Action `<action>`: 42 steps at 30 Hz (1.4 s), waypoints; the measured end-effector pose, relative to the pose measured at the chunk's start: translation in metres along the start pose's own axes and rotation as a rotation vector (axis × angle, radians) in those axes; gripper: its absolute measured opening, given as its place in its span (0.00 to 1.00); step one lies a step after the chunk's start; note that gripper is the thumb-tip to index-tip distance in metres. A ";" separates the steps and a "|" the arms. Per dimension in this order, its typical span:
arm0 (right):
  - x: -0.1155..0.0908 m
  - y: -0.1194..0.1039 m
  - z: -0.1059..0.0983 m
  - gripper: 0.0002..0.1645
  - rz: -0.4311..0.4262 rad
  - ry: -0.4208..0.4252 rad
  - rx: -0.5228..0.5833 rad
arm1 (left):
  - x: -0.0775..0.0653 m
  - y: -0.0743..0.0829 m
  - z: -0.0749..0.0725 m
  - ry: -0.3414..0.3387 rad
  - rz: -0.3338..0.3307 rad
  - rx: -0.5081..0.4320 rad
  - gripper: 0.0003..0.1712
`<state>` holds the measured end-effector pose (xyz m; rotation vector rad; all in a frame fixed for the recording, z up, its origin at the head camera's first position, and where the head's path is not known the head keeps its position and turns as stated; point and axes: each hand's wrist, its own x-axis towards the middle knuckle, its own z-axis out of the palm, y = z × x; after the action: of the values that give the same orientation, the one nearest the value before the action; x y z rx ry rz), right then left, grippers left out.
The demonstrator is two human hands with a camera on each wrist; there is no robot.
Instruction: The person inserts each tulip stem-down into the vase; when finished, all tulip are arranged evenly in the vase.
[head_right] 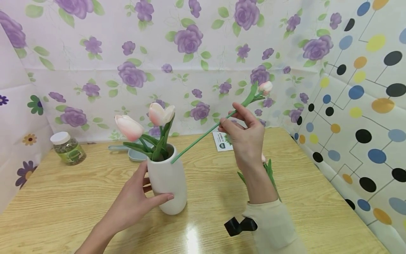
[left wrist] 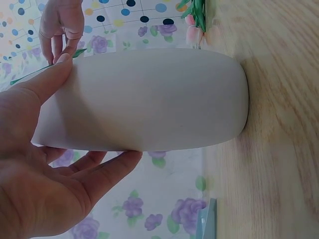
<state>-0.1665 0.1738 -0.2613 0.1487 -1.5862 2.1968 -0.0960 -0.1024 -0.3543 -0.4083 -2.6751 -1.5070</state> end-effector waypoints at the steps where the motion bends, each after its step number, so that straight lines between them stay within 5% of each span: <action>1: 0.000 0.000 0.000 0.29 -0.001 0.007 0.002 | 0.000 0.000 0.000 0.000 -0.001 0.000 0.61; 17: -0.004 -0.011 0.006 0.30 -0.069 0.013 0.077 | 0.000 0.002 0.000 0.001 -0.020 0.006 0.61; 42: -0.004 -0.021 0.026 0.34 -0.343 -0.047 0.008 | 0.000 0.002 0.000 0.000 -0.007 0.000 0.61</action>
<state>-0.1586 0.1534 -0.2355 0.4439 -1.4524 1.9453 -0.0958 -0.1015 -0.3531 -0.3991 -2.6798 -1.5093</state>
